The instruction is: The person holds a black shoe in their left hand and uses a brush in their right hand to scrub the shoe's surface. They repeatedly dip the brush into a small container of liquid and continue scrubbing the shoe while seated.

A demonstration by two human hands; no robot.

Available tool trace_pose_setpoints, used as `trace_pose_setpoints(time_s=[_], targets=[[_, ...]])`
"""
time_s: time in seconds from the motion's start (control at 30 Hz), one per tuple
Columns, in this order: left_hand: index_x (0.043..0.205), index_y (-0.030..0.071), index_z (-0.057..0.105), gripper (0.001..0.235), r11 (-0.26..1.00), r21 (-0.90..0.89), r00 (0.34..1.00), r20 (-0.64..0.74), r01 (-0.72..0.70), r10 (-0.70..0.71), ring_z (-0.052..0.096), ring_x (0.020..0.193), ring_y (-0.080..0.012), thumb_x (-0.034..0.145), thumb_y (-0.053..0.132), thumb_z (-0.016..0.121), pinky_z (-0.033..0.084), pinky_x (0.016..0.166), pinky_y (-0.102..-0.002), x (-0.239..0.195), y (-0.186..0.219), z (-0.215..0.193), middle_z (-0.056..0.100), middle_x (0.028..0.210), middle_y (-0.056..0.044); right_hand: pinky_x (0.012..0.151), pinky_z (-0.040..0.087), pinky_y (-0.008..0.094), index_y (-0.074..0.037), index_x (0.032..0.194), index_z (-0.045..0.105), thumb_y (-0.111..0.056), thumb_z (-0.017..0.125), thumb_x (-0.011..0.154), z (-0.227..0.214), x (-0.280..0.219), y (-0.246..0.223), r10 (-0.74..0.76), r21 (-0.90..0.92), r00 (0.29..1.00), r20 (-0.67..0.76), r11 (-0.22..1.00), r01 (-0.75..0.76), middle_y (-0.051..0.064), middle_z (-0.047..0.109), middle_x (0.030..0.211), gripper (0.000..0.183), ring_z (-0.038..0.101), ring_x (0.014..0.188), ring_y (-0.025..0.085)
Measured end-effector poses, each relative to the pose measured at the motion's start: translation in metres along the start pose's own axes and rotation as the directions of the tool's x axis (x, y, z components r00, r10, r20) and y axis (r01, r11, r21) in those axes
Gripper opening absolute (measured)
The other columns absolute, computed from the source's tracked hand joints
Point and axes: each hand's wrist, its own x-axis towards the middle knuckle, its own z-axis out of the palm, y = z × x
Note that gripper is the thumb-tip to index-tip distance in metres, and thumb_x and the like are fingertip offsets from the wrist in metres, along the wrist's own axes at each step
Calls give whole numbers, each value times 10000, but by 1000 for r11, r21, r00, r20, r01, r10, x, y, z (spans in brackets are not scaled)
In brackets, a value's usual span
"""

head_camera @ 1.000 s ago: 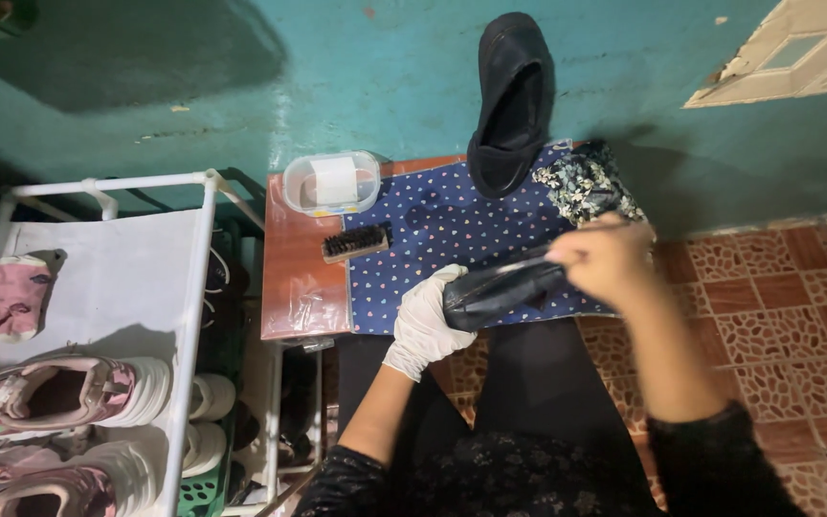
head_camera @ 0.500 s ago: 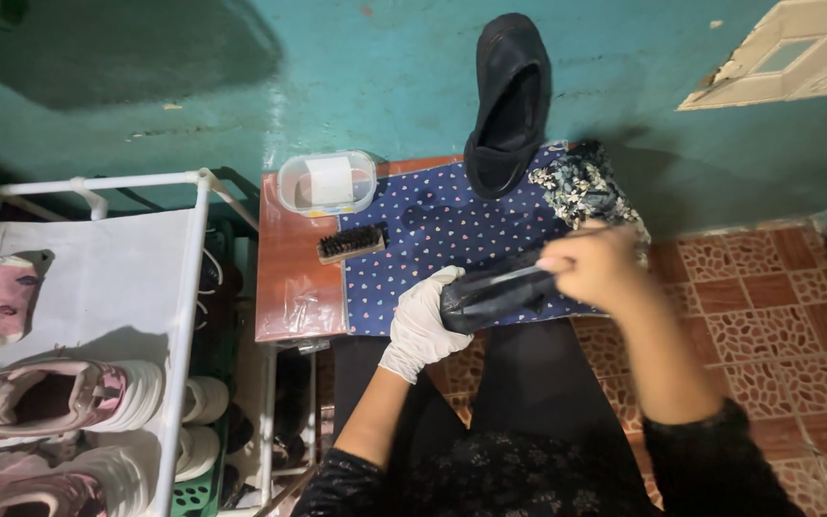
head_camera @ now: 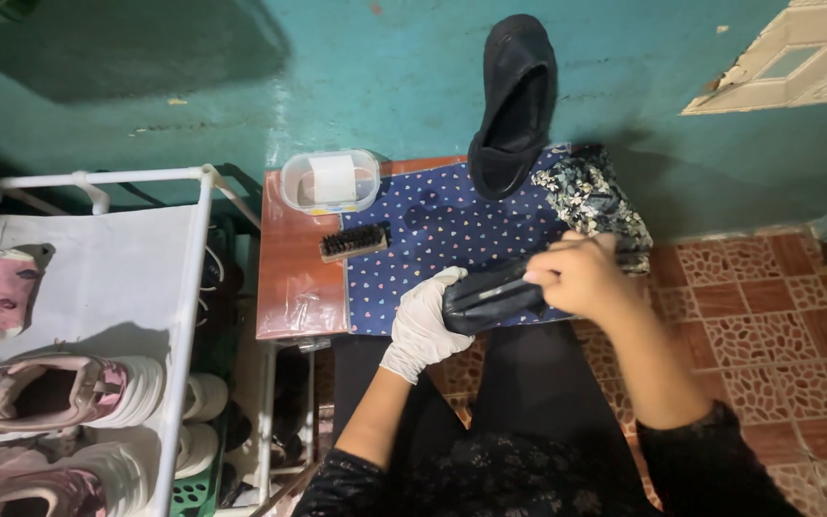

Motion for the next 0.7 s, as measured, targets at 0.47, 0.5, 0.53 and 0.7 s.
trace_pose_setpoints(time_s=[0.47,0.5,0.53,0.7], targets=[[1259,156,656,768,994,-6,993,14,-113,113,655,1238,-218,500,217,756,502,1044,-280,-1,-5,-3,656,1354,-1,665,190,320,-275,504,365,-6,486,586,-41,20,-26,-89,-41,995,54,995,91,-107,156,547,306,421,638,116],[1271,158,646,775,993,-3,992,13,-122,122,657,1233,-224,506,205,763,504,1037,-280,-1,-6,-3,657,1353,3,755,207,348,-339,579,562,-63,546,688,-28,17,-28,6,-72,988,152,997,5,-163,344,575,297,472,732,130],[1284,160,635,783,991,0,991,11,-132,132,660,1229,-230,513,193,769,505,1029,-279,-2,-7,-3,658,1352,8,845,223,377,-402,654,760,-120,607,790,-15,14,-29,103,-111,964,244,991,-78,-218,533,603,349,523,826,144],[1218,150,675,707,995,-9,994,26,-104,104,691,1171,-189,520,210,766,523,996,-248,-1,7,-9,682,1286,40,1107,247,521,-358,698,744,-97,565,846,-91,41,-26,424,-280,767,482,904,-323,-180,636,727,349,584,1117,172]])
